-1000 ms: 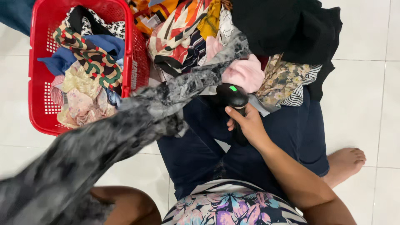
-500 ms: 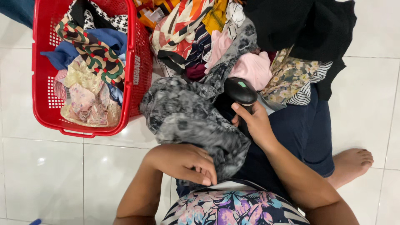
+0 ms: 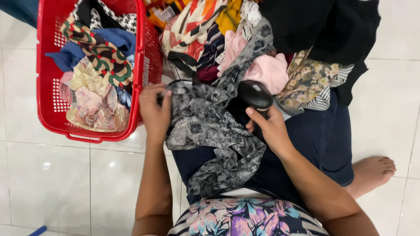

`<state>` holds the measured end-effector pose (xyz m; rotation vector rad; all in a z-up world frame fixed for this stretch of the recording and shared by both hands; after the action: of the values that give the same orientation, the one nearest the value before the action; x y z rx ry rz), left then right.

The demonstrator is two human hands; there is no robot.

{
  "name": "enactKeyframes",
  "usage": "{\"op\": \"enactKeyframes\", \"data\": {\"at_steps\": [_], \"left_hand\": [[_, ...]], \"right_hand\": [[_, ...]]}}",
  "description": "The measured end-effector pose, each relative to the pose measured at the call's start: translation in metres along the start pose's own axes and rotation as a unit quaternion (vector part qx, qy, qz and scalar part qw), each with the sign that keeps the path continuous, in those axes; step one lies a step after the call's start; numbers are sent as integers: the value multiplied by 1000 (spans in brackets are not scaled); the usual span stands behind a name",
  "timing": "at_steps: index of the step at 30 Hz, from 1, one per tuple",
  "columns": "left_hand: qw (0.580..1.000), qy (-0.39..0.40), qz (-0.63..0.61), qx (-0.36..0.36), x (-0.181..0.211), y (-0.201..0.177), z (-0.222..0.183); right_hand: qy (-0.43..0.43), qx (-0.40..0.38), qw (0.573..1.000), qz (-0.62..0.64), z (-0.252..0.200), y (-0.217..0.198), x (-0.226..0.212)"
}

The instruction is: The person sits on the floor and uses a handheld scanner to scan price tags on various items of clothing, moving scanned items from a pile into a red basket one by one.

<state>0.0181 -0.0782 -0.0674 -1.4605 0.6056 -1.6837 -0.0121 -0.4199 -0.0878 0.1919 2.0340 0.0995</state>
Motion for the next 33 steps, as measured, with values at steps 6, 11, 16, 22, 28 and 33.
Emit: {"op": "enactKeyframes", "data": {"at_steps": [6,11,16,22,28,33], "left_hand": [[963,56,-227,-137,11,-15,-55],[979,-106,-34,-172,3,8,-55],[991,-111,62,-36,37,-6,-26],[988,-44,147,-23,39,17,-10],[998,-1,58,-27,36,25,-16],[984,5,-96,-152,-13,57,-13]], "right_hand": [[15,-9,1000,-1,2,3,4],[8,-6,1000,-4,1,3,3],[-13,-20,1000,-20,5,-1,10],[-76,-35,994,-72,-2,-7,13],[-281,-143,916,-250,-26,18,-27],[-354,-284,821,-348,-51,53,-31]]}}
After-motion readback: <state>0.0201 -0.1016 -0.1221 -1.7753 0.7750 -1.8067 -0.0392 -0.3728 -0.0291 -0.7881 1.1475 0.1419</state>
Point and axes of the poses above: each hand's wrist, its own z-axis towards the middle knuckle, its own y-axis out of the palm, x = y × z, the point moved 6 cm from there along z, towards the middle knuckle, and after that the axes turned 2 degrees about y, right-handed, at the moved point
